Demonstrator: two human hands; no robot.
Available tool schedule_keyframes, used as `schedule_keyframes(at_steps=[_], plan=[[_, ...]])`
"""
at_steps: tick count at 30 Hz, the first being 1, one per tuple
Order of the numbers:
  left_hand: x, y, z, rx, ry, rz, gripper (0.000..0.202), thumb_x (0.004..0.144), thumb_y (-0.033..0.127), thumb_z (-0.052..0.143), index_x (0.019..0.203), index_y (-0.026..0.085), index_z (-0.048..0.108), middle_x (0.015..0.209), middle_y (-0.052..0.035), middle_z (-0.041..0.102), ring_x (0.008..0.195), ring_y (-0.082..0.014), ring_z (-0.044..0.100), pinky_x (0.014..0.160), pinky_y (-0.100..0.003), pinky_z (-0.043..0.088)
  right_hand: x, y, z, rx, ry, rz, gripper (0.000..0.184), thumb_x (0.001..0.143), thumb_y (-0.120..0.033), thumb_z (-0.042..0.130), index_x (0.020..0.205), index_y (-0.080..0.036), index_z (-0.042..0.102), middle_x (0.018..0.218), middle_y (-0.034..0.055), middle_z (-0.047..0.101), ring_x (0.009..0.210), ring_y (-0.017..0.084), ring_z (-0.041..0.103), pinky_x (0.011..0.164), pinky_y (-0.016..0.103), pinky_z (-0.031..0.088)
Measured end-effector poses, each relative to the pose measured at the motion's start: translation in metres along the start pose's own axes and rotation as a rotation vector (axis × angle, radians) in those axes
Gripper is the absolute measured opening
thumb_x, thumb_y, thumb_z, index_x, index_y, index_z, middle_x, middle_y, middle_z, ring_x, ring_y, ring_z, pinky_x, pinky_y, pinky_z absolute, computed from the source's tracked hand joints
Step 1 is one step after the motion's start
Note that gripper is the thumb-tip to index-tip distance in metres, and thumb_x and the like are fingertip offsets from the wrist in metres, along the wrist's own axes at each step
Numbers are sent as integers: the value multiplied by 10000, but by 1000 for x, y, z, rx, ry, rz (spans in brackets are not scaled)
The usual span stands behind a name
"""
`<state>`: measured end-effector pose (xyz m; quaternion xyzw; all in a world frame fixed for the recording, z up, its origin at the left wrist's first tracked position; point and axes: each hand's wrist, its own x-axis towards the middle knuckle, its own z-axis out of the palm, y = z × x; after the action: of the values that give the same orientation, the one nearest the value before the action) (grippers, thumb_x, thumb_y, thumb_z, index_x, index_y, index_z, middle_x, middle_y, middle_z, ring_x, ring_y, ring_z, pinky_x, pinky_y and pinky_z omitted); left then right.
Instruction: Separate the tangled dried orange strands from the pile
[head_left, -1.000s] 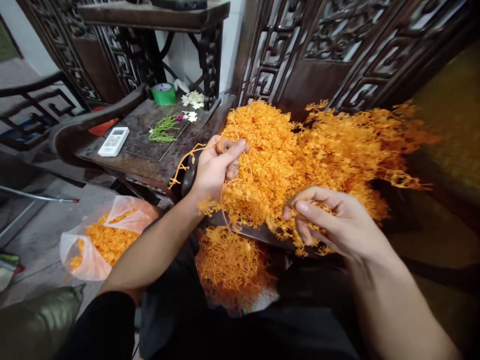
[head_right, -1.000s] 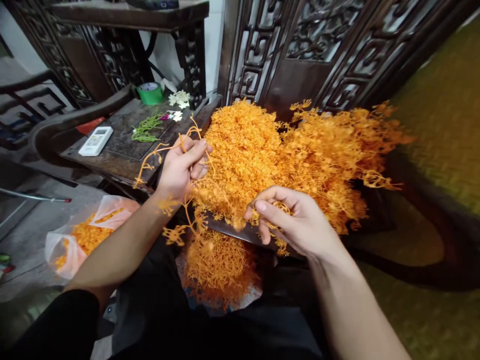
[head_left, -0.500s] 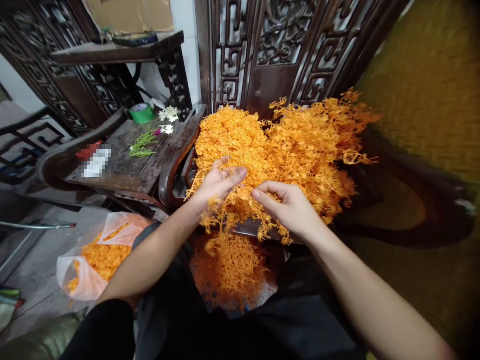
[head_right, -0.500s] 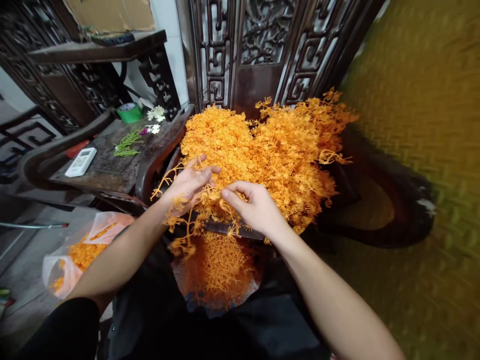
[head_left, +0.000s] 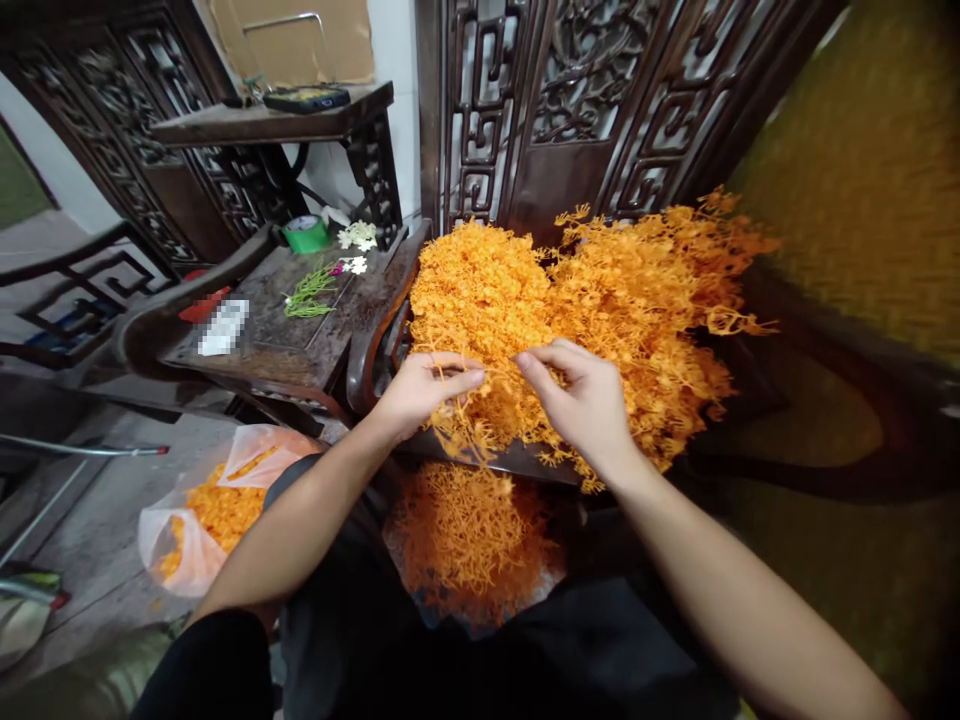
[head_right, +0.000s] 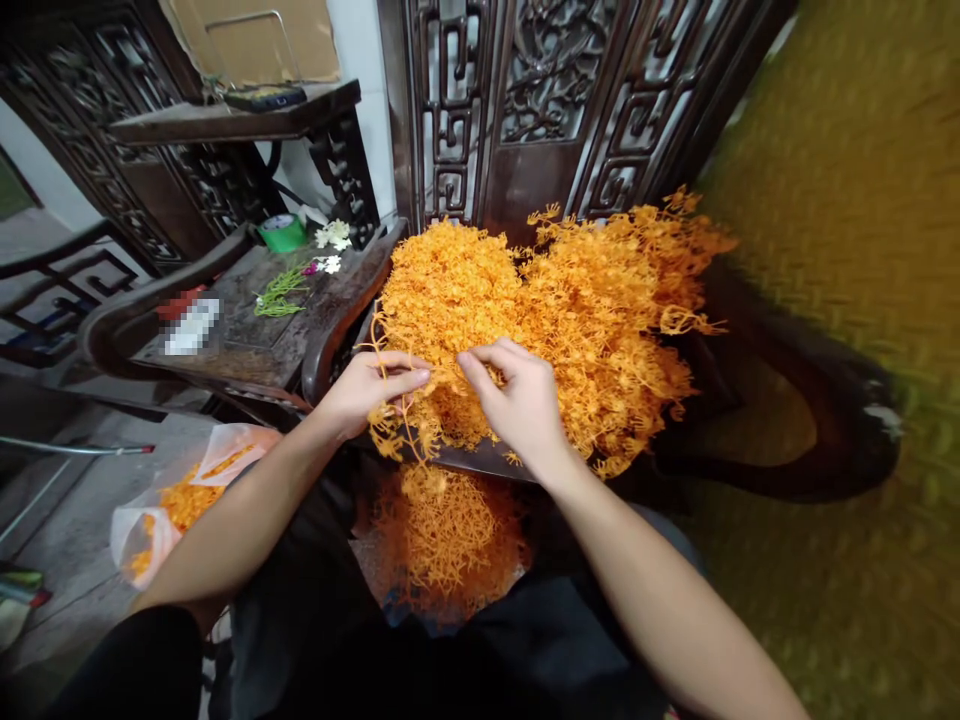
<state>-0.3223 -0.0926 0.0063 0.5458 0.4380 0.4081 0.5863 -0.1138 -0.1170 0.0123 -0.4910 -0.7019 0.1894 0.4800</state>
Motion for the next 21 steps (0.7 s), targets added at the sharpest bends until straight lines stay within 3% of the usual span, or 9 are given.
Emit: schedule_keyframes(at_steps=[2,3,6,8,10,12,15,21], plan=[[2,-4,-3,-127,85,-32,224,710,318,880,820,162,762,724,-15,708,578,-113,622,519,-237,486,-5,-9,0,-20,93,-30,280,977,-386,637,780,-210,731,743,47,667,693,179,612,681,332,473],[3,-6,-3,-174,117,-36,243,688,312,894,801,155,748,744,-19,716,590,-117,643,519,-235,495,-8,-14,0,-29,70,-49,296,978,-394,638,758,-217,728,711,44,655,657,174,597,651,330,463],[4,-9,-4,-241,159,-25,300,643,310,925,800,140,733,736,-20,718,602,-123,674,546,-240,530,-15,-18,4,-29,-162,-83,269,985,-405,631,847,-225,775,742,48,702,657,176,621,663,334,476],[3,-8,-2,-263,166,-13,339,622,325,939,815,139,732,713,-16,714,601,-127,684,568,-249,548,-15,-14,8,-29,-249,-22,263,972,-420,644,1033,-205,785,830,56,735,716,186,654,710,339,493],[0,-7,1,-275,163,-7,360,617,345,942,820,140,728,707,-18,718,607,-134,692,584,-258,559,-12,-6,14,-16,-262,94,392,931,-475,681,1155,-160,744,813,47,712,692,185,631,679,333,483],[-2,-7,5,-264,141,-11,359,628,361,936,822,141,728,703,-17,720,590,-126,679,590,-263,562,-7,2,18,79,-301,184,516,891,-552,698,1186,-129,706,724,8,646,626,166,575,626,316,463],[-3,-10,14,-229,121,11,338,647,371,921,803,142,727,698,-13,718,552,-99,632,565,-247,543,-3,7,25,267,-343,199,588,893,-628,661,1218,-139,664,729,0,636,661,169,582,660,319,494],[-10,-15,24,-106,106,15,269,765,378,836,804,157,688,661,-16,702,560,-113,652,495,-210,496,-14,6,25,106,-218,109,382,952,-544,626,886,-176,706,845,84,737,766,205,655,712,334,482]])
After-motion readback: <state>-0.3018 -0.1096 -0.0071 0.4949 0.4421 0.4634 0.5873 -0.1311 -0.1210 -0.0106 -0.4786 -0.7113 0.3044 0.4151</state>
